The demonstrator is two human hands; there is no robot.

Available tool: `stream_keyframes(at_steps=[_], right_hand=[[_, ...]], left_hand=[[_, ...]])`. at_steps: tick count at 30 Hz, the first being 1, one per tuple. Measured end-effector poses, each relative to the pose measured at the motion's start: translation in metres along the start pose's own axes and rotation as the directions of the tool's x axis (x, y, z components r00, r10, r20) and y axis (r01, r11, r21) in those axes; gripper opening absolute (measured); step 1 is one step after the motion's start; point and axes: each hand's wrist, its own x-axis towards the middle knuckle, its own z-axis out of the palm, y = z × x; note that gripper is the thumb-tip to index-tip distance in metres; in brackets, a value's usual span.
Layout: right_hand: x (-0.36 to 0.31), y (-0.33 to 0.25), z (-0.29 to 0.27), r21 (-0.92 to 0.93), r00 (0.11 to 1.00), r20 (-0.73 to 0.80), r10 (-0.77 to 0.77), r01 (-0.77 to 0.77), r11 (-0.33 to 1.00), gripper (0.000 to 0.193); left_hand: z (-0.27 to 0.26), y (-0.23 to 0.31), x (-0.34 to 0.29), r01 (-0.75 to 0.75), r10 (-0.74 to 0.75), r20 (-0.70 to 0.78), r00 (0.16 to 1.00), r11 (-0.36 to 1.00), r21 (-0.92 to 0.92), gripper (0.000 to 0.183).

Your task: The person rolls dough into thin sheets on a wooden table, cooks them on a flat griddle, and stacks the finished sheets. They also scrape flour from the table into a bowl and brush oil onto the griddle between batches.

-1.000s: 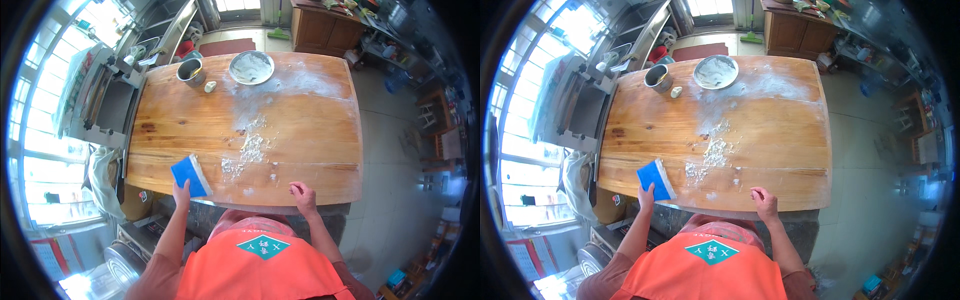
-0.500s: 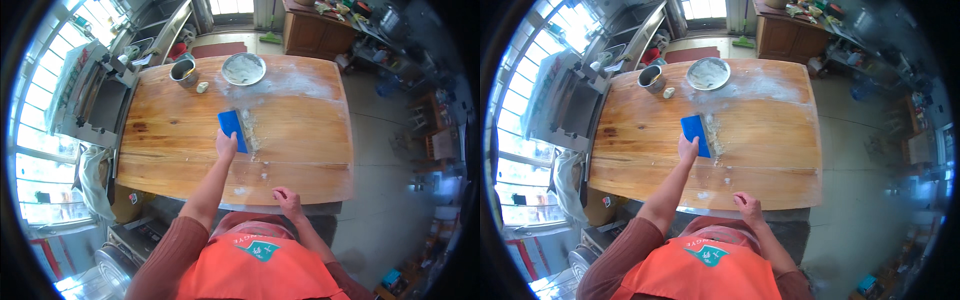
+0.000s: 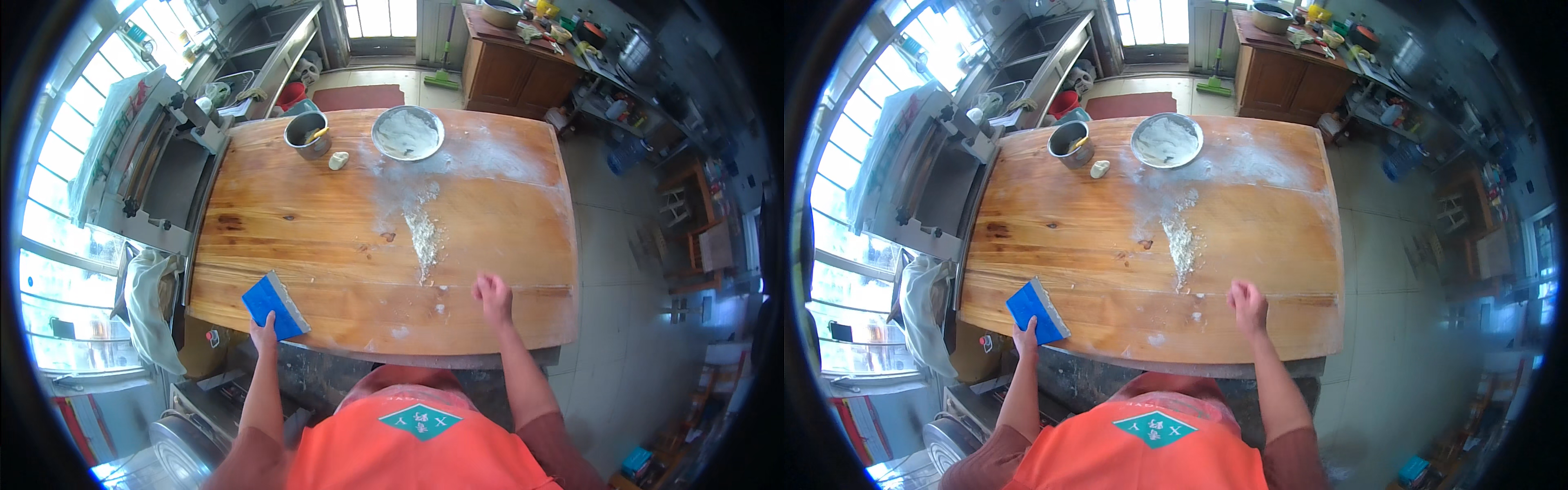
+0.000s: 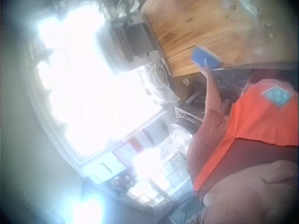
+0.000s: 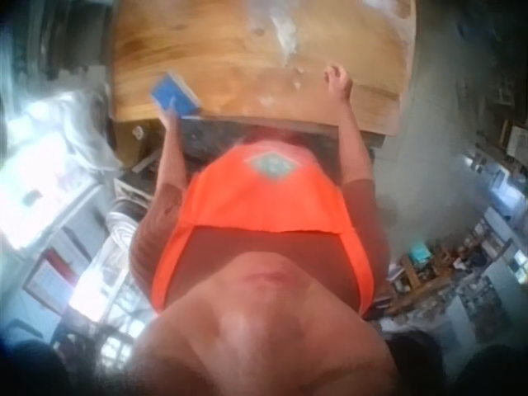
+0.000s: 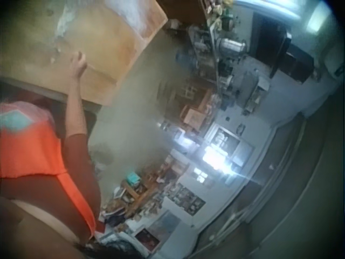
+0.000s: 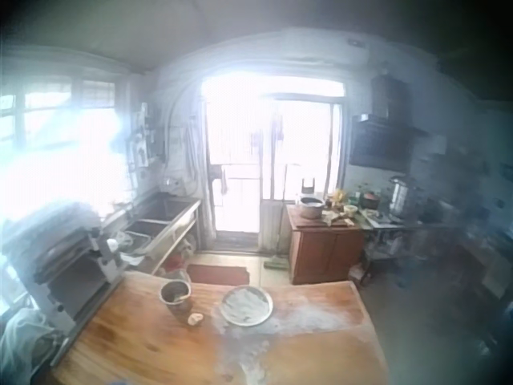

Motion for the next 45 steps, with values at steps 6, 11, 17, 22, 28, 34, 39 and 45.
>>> stream_keyframes(at_steps=[6, 11, 17, 22, 28, 34, 39, 45], right_hand=[[0.219, -0.061, 0.103, 0.013, 0.992, 0.088, -0.086, 0.085, 0.996, 0.049], [0.319, -0.101, 0.188, -0.163, 0.965, 0.069, 0.251, -0.237, 0.958, 0.045], [0.311, -0.080, 0.159, 0.087, 0.953, 0.000, 0.304, -0.303, 0.949, 0.030], [0.205, -0.031, 0.015, 0.174, 0.981, -0.099, 0.165, -0.146, 0.974, 0.022], [0.030, 0.027, -0.090, -0.042, 0.917, -0.232, 0.323, -0.342, 0.939, 0.020], [-0.062, 0.050, -0.058, 0.040, 0.875, -0.271, 0.400, -0.405, 0.913, 0.030], [-0.083, -0.030, -0.045, -0.687, 0.849, -0.330, -0.412, 0.083, 0.722, 0.080], [-0.069, -0.160, -0.007, -0.845, 0.599, 0.285, -0.748, 0.525, 0.098, 0.068]], left_hand=[[0.130, 0.095, -0.019, -0.279, 0.301, 0.193, 0.934, 0.951, -0.134, 0.051], [0.219, 0.190, -0.074, -0.405, 0.413, 0.322, 0.852, 0.909, -0.094, 0.046], [0.193, 0.182, -0.070, -0.350, 0.389, 0.258, 0.884, 0.918, -0.186, 0.043], [0.136, 0.132, 0.004, -0.238, 0.249, 0.101, 0.963, 0.965, -0.111, 0.040], [0.230, 0.177, -0.014, -0.512, 0.502, 0.249, 0.828, 0.859, -0.030, 0.048], [0.237, 0.219, -0.100, -0.551, 0.516, 0.461, 0.722, 0.832, -0.067, 0.042], [0.177, 0.276, -0.125, -0.859, 0.818, 0.395, 0.418, 0.497, -0.120, 0.030], [0.137, 0.364, -0.193, -0.930, 0.807, 0.499, -0.316, -0.158, -0.333, 0.029]])
